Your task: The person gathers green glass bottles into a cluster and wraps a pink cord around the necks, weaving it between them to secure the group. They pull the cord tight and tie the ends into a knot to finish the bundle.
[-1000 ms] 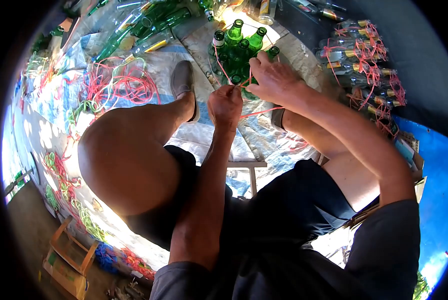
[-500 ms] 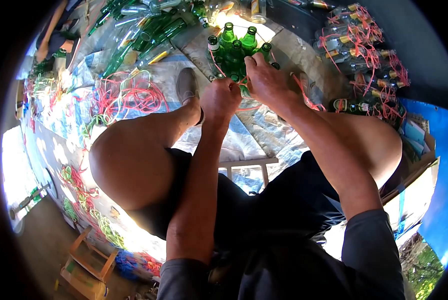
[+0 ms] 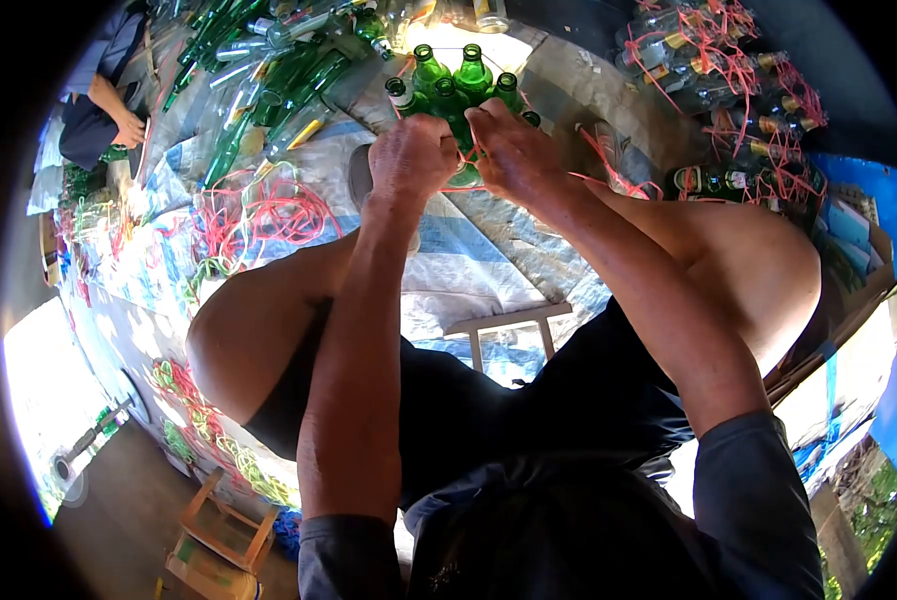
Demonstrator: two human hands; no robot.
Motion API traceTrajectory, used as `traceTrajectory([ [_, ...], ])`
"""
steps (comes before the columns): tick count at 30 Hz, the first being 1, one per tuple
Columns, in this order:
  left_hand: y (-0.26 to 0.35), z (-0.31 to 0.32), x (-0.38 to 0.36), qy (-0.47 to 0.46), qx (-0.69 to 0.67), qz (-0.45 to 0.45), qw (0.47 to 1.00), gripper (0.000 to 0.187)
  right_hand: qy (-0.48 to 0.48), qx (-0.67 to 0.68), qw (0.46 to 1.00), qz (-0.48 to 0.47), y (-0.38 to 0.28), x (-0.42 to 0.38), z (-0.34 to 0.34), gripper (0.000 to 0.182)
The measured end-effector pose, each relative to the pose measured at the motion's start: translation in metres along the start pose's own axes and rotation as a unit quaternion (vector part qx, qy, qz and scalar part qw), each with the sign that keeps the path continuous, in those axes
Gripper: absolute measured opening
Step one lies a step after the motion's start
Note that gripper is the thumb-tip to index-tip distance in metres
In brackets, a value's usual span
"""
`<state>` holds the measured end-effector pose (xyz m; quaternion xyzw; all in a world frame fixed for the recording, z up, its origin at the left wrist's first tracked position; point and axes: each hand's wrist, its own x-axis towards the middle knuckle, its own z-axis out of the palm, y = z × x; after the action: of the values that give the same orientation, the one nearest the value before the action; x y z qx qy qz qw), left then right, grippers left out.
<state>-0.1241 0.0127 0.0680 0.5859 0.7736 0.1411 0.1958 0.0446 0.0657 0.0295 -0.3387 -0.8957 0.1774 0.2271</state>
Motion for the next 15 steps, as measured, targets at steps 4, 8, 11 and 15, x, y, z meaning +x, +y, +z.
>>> traceTrajectory([
  [4, -0.017, 0.008, 0.014, -0.011, -0.033, -0.028, 0.999, 0.018, -0.011, -0.002, 1.0, 0.018, -0.001, -0.001, 0.0, 0.042],
  [8, -0.029, 0.011, 0.015, -0.045, -0.067, -0.086, 0.993, 0.022, -0.049, 0.006, 0.998, 0.043, -0.002, -0.001, -0.003, 0.05],
  [11, -0.031, 0.017, 0.006, -0.022, -0.076, -0.127, 0.989, 0.022, -0.066, 0.015, 0.996, 0.056, -0.003, 0.0, -0.006, 0.054],
  [15, -0.031, 0.029, -0.006, 0.055, -0.113, -0.135, 0.983, 0.023, -0.07, 0.015, 0.995, 0.062, -0.002, -0.001, -0.002, 0.055],
])
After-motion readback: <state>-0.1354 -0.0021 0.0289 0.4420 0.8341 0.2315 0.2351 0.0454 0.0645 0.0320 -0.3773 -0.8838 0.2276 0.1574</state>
